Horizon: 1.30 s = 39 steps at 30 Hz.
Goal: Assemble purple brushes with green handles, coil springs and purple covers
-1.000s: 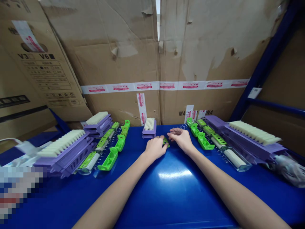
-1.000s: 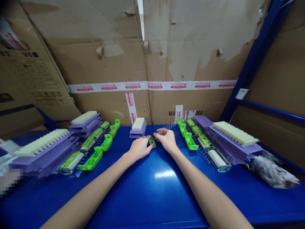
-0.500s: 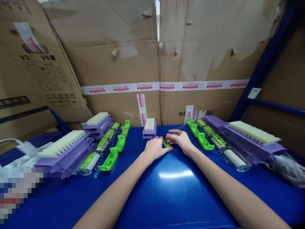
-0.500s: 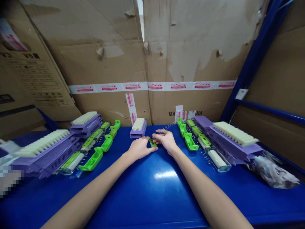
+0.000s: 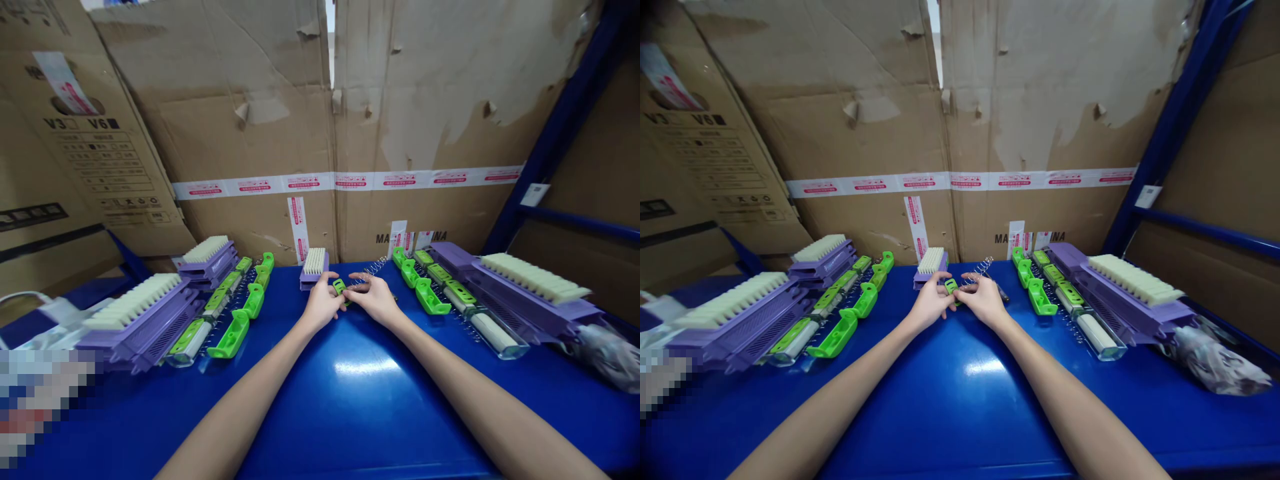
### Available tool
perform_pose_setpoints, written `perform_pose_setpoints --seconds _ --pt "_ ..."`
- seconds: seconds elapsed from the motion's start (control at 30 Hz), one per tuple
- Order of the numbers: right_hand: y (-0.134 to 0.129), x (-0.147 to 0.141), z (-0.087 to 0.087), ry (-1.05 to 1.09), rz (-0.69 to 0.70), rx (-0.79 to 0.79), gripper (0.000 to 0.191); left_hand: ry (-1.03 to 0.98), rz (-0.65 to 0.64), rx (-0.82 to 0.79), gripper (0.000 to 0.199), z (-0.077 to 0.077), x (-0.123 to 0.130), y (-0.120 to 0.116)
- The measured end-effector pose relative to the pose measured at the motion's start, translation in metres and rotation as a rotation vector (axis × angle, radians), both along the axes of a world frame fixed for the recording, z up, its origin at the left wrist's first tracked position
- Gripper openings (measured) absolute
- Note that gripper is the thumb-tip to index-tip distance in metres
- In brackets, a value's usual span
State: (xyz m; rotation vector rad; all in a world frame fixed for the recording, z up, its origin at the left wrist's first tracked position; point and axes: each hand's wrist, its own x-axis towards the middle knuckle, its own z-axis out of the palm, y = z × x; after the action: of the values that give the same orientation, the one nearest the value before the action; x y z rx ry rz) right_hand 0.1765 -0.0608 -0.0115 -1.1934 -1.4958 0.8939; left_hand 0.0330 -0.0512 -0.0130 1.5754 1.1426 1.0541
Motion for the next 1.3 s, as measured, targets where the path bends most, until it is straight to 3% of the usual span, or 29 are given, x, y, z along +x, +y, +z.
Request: perform_pose_setpoints --seconds 0.33,0.57,0.77,1.03,1.3 --pt "0.0011 0.003 0.0009 0.044 -0.054 -0.017 0.045 -0.105 -0.136 -0.029 0.061 0.0072 -0.002 -0.0032" --pt "-0.0018 0.0012 0.0053 0.185 -0.002 -0.096 0.043 -0.121 -0.158 -0.046 0.079 0.0092 -0.0025 -0.0075" --pt "-0.0016 -0.0001 0.0054 0.23 0.031 -0.142 0.041 -0.133 -0.16 -0.057 0.074 0.0079 -0.0031 -0.0056" --pt "0.0009 -0.0008 -0.0005 0.136 0.002 -0.058 0.042 -0.13 -0.137 -0.075 0.061 0.0087 -0.0019 -0.0034" --pt "-0.0065 -0.0032 0.0076 -0.153 -0.079 0.146 0.015 -0.165 -0.113 -0.102 0.062 0.0068 -0.001 -0.0023"
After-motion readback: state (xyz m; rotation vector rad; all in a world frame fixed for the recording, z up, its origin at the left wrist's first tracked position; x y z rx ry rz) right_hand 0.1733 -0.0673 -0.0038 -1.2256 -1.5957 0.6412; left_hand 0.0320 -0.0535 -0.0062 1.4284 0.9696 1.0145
